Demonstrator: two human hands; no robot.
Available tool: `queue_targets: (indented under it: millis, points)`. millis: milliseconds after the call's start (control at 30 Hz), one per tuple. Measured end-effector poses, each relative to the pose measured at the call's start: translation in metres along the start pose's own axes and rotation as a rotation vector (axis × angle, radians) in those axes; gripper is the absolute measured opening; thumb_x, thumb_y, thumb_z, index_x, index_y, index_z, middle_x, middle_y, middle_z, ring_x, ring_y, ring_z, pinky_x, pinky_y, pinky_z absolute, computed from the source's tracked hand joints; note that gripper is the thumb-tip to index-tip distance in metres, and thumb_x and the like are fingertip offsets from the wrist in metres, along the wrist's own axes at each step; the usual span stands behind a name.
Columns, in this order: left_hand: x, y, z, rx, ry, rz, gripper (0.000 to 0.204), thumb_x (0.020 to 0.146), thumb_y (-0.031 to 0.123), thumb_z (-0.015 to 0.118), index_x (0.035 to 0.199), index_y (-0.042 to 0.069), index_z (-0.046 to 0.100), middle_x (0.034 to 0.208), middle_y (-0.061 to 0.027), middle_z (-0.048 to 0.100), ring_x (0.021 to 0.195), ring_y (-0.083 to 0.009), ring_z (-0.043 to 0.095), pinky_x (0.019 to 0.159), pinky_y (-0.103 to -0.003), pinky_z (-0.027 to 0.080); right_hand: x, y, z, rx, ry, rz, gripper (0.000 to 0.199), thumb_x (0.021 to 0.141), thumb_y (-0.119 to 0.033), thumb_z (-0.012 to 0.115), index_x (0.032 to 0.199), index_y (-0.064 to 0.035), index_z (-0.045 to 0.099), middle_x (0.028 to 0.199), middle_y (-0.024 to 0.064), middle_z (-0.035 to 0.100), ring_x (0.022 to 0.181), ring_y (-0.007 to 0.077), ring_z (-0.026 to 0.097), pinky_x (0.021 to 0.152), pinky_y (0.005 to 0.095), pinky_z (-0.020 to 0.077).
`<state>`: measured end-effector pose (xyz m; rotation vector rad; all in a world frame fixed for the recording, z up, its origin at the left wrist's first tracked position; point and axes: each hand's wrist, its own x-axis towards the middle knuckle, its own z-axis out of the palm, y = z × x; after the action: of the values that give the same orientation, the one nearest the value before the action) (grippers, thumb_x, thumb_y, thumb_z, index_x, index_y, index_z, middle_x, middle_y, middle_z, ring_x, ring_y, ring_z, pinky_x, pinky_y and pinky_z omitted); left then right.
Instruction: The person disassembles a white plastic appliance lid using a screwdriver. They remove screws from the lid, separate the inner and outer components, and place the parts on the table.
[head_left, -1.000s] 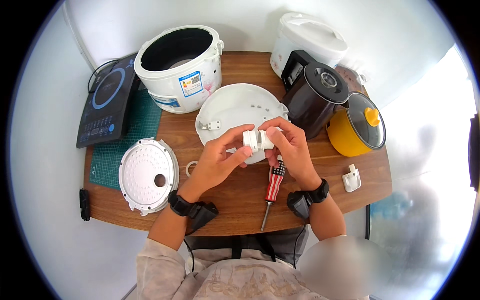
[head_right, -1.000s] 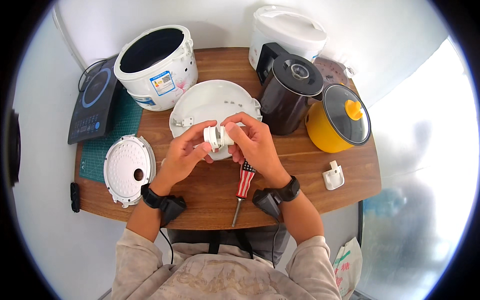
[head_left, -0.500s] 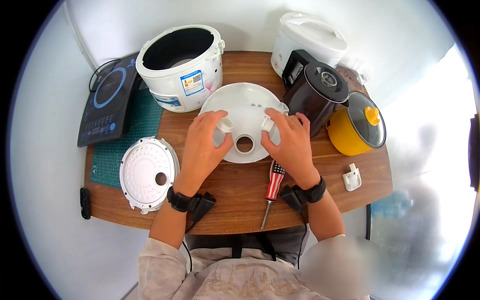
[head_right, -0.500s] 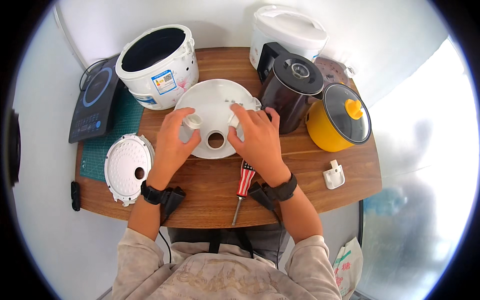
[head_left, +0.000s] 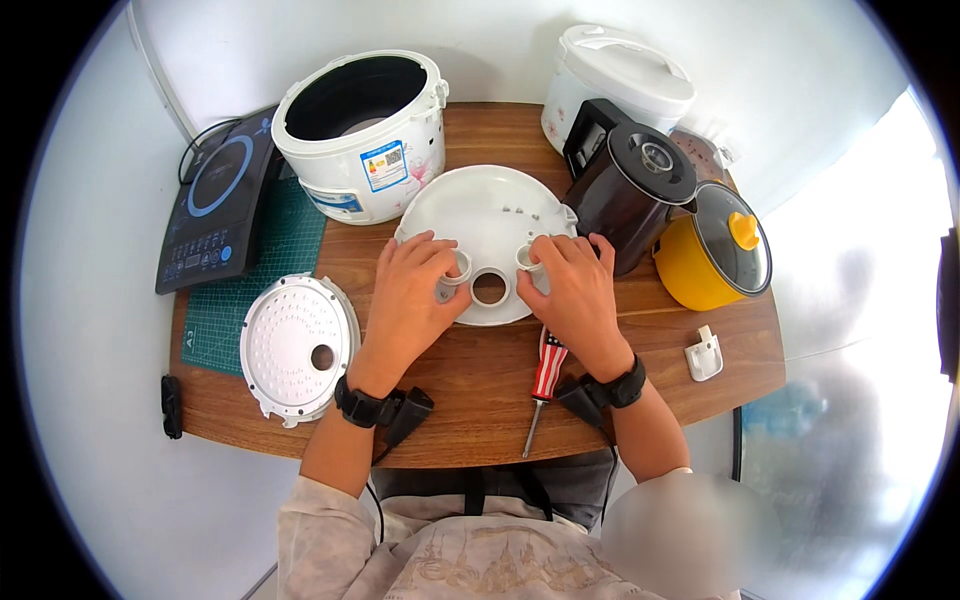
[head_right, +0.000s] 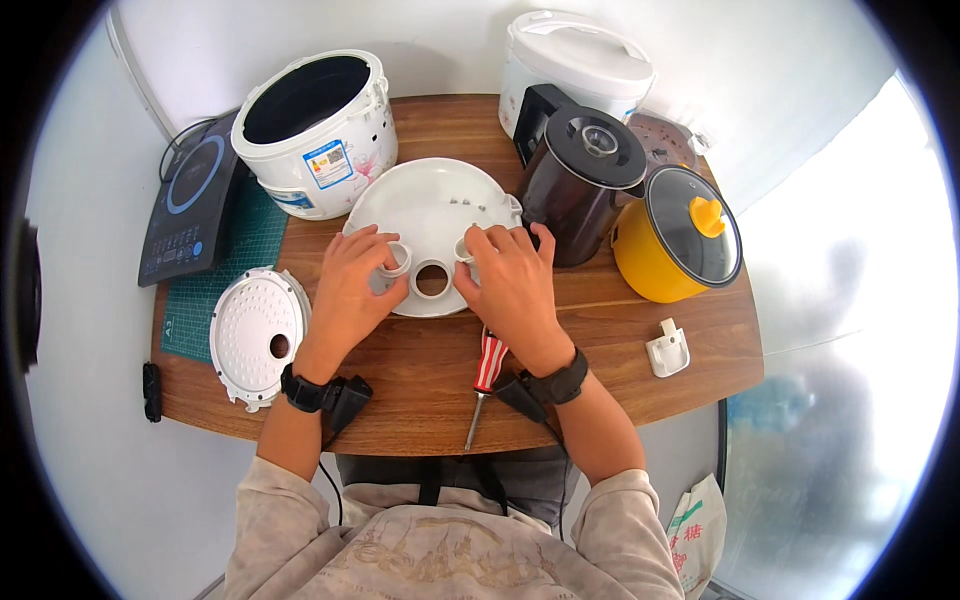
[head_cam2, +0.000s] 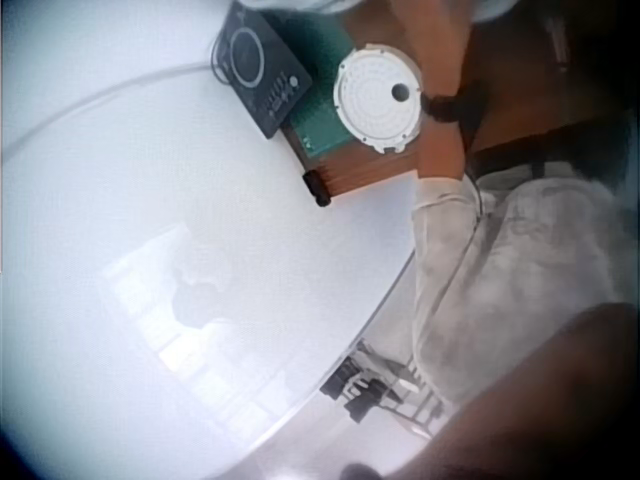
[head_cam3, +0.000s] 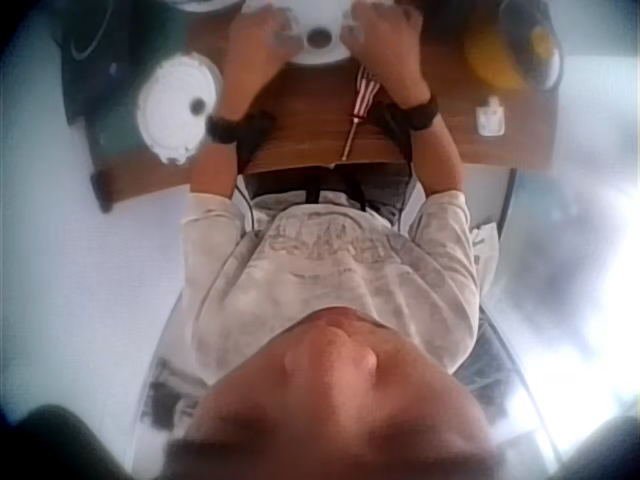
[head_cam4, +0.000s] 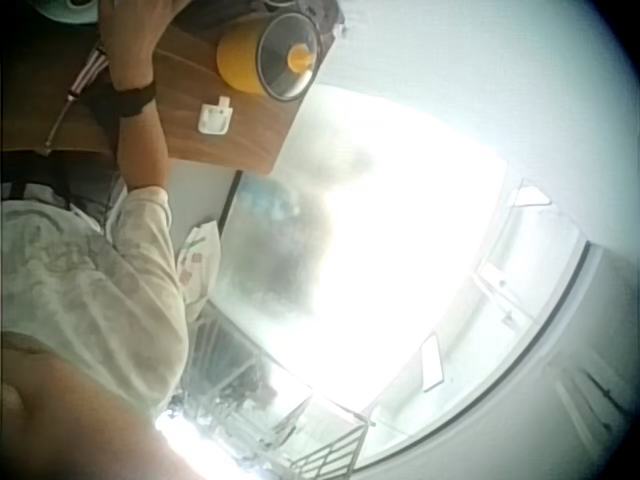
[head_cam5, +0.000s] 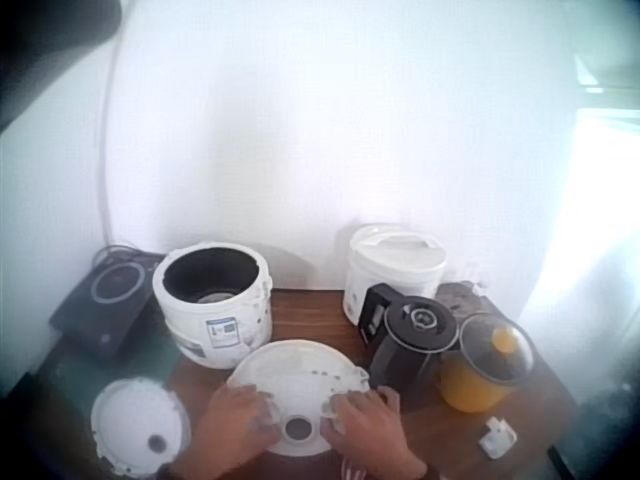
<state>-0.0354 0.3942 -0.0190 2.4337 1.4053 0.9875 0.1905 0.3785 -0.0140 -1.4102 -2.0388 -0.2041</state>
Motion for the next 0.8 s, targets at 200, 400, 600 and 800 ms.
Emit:
queue_targets:
  millis: [200,400,600,800]
  points:
    - [0.000,-0.001,0.000,0.071,-0.001,-0.009,0.015,0.088,0.022,0.077,0.092,0.009,0.071,0.126,-0.0096,0.069,0.134,-0.0336,0.053,0.116,-0.057,0.033,0.000,-0.002,-0.001,-0.045,-0.006,0.015,0.017,0.084,-0.018,0.073,0.095,-0.0095,0.064,0.092,0.0060,0.067,0.094,0.0264,0.063,0.105,0.0589,0.0385]
    - [-0.003,-0.001,0.005,0.101,-0.006,0.015,0.015,0.088,0.022,0.077,0.092,0.009,0.073,0.125,-0.0084,0.068,0.133,-0.0343,0.053,0.116,-0.057,0.033,-0.005,0.001,0.002,-0.017,-0.055,0.051,0.014,0.086,-0.020,0.073,0.093,-0.0096,0.066,0.094,0.0063,0.067,0.095,0.0262,0.063,0.107,0.0608,0.0376]
    - [-0.001,0.001,0.009,0.073,0.044,0.059,0.013,0.091,0.020,0.075,0.094,0.007,0.073,0.124,-0.0094,0.069,0.129,-0.0344,0.055,0.111,-0.053,0.039,-0.009,0.005,-0.002,0.012,-0.048,0.067,0.015,0.086,-0.020,0.073,0.094,-0.0092,0.066,0.097,0.0062,0.066,0.097,0.0263,0.064,0.107,0.0591,0.0390]
    - [0.008,0.021,-0.011,-0.105,0.244,-0.004,0.014,0.096,0.015,0.068,0.096,0.002,0.071,0.107,-0.0142,0.071,0.110,-0.0367,0.062,0.097,-0.046,0.047,-0.006,0.003,-0.024,0.053,0.039,0.049,0.011,0.087,-0.016,0.072,0.091,-0.0080,0.065,0.094,0.0056,0.065,0.092,0.0278,0.065,0.105,0.0554,0.0423]
